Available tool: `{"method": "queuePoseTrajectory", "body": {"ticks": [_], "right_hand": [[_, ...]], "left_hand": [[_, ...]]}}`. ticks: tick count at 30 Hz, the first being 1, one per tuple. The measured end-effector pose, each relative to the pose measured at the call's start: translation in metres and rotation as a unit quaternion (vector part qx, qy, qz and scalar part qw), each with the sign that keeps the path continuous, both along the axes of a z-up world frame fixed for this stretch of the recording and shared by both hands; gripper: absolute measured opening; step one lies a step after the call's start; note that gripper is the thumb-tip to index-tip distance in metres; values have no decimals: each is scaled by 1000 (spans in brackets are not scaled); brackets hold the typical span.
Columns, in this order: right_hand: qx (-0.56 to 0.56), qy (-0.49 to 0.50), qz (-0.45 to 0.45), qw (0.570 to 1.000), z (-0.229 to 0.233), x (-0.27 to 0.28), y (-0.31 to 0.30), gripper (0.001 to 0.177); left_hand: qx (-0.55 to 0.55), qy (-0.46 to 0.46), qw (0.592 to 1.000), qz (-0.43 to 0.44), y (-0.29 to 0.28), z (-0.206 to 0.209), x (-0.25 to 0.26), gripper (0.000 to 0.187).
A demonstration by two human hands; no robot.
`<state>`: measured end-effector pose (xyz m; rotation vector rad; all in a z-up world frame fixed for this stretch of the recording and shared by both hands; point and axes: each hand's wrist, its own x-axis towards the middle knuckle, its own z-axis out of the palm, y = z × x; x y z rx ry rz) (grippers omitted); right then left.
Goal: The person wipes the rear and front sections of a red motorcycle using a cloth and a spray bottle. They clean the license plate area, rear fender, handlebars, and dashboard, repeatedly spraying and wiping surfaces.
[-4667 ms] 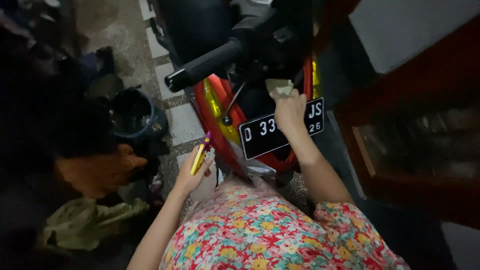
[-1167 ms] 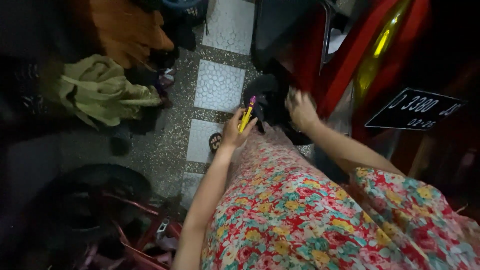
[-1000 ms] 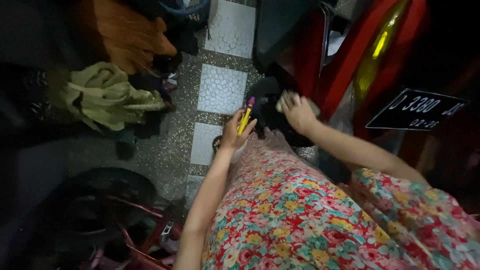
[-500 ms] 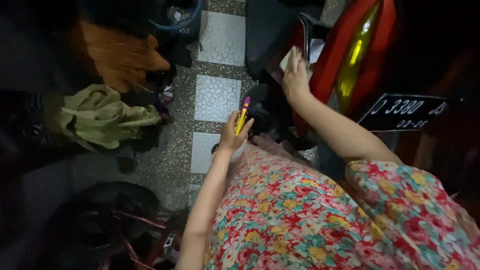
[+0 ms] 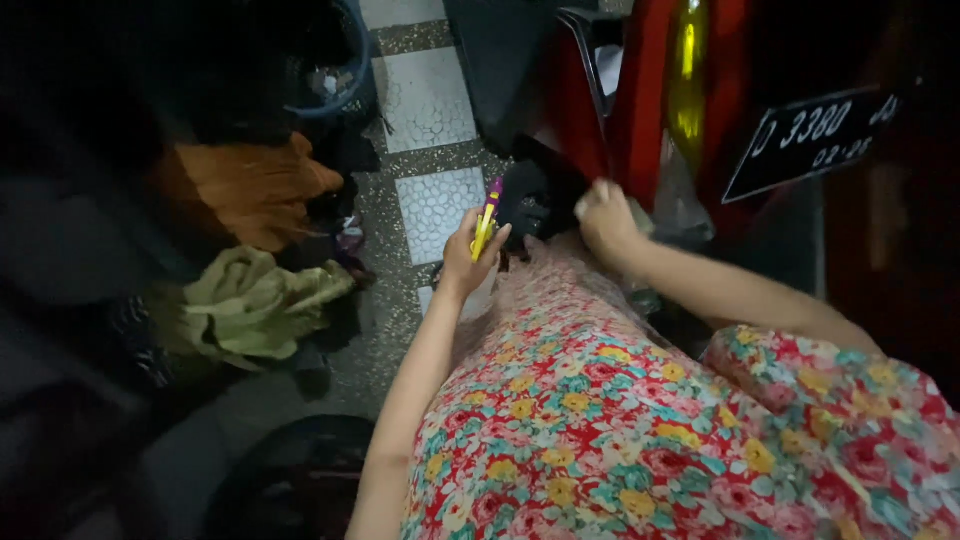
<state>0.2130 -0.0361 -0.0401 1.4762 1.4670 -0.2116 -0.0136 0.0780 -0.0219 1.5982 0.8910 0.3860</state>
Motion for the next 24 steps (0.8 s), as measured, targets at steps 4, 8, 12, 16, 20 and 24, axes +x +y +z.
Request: {"method": "queuePoseTrajectory", "body": {"ticks": [4,8,12,16,20,24], "right_hand": [[258,77,-126,955,14,39,102,59],[318,25,-120,940,-3,64,158,81],[255,-105,-91,957,-43,67,164,64],[104,-103,-128,981,-47,44,124,61],[103,-97,-77,987,-64,16,37,58],[168,-30,-72,983,-167,23,-91,40]], "left_hand": [[-31,57,996,-54,18,-1,-19,42],[29,52,997,-49,22,-14,-41,42],[-33,33,997,-56,33,-12,-61,42],[-44,71,994,-69,42,-10,-75,40],[5,43,993,-107,53,-15,-74,34],[12,57,992,-111,58,18,-63,35]]}}
